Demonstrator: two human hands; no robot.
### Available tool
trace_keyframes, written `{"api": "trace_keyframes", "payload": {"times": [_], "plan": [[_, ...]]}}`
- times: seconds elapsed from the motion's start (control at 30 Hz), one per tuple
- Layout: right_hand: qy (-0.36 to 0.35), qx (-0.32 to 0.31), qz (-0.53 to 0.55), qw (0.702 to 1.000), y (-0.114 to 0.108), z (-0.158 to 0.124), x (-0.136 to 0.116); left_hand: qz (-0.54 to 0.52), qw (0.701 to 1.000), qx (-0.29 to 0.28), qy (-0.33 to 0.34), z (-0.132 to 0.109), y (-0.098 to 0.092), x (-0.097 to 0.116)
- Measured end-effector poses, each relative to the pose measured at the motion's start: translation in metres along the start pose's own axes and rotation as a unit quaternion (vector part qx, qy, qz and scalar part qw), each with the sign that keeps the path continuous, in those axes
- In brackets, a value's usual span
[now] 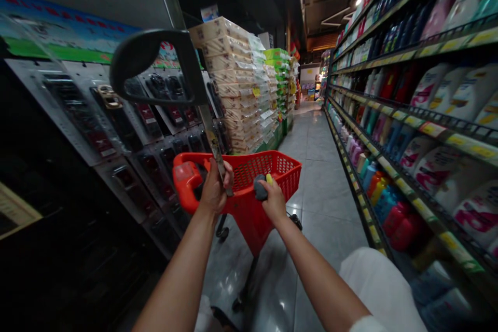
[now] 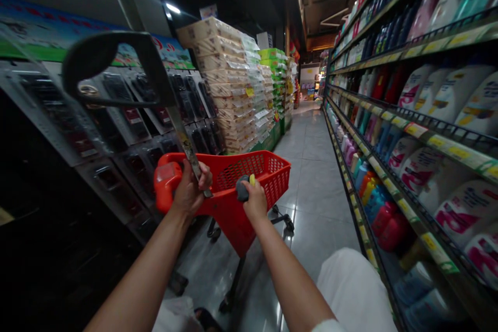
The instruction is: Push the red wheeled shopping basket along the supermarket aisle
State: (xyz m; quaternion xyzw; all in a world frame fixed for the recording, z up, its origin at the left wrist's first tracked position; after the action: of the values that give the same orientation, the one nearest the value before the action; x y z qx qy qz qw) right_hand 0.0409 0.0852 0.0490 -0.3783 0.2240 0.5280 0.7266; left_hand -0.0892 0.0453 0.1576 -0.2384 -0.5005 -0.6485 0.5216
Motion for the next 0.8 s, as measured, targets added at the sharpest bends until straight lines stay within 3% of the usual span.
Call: {"api": "trace_keyframes", "payload": {"times": [0.1, 0.17, 0.23, 0.33, 0.4, 0.53, 0.6, 0.7, 0.8], "plan": [[-0.001, 0.023, 0.012, 1.0, 0.007, -0.014, -0.013, -0.001, 1.0, 0.003, 0.001, 0.0, -0.001, 0.001], [-0.028, 0.024, 0.038, 0.999, 0.021, -0.038, -0.027, 0.0, 1.0, 0.0, 0.003, 0.0, -0.001, 0.002], [-0.029, 0.029, 0.055, 0.998, 0.033, -0.063, -0.024, 0.002, 1.0, -0.003, 0.006, 0.0, 0.0, 0.003], [0.0, 0.024, 0.062, 0.998, 0.04, -0.087, 0.014, 0.002, 1.0, -0.002, 0.007, -0.002, 0.001, 0.006], [0.025, 0.028, 0.064, 0.997, 0.035, -0.085, 0.051, 0.002, 1.0, -0.002, 0.008, -0.002, 0.002, 0.007], [0.133, 0.16, 0.062, 0.976, 0.0, -0.054, 0.122, 0.0, 1.0, -0.007, 0.008, -0.002, 0.003, 0.007], [0.179, 0.193, 0.064, 0.963, -0.002, -0.039, 0.133, -0.004, 1.0, -0.007, 0.003, -0.002, 0.003, 0.006], [0.198, 0.188, 0.057, 0.96, 0.013, -0.037, 0.113, -0.004, 1.0, -0.001, 0.002, 0.0, 0.002, 0.004], [0.148, 0.151, 0.081, 0.974, 0.033, -0.056, 0.067, 0.0, 1.0, -0.005, 0.006, 0.001, 0.003, 0.004]]}}
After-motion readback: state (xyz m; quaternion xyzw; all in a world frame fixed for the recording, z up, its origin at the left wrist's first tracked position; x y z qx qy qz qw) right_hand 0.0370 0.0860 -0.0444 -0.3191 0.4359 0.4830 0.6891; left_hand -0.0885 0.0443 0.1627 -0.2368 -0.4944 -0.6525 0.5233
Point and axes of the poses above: each hand's wrist, its own z-axis towards the middle knuckle, its own y-axis out of the palm, x = y × z, the point moved 9 cm from there along z, towards the middle knuckle, and after that the axes turned 3 degrees about x, right-handed, at the moved point
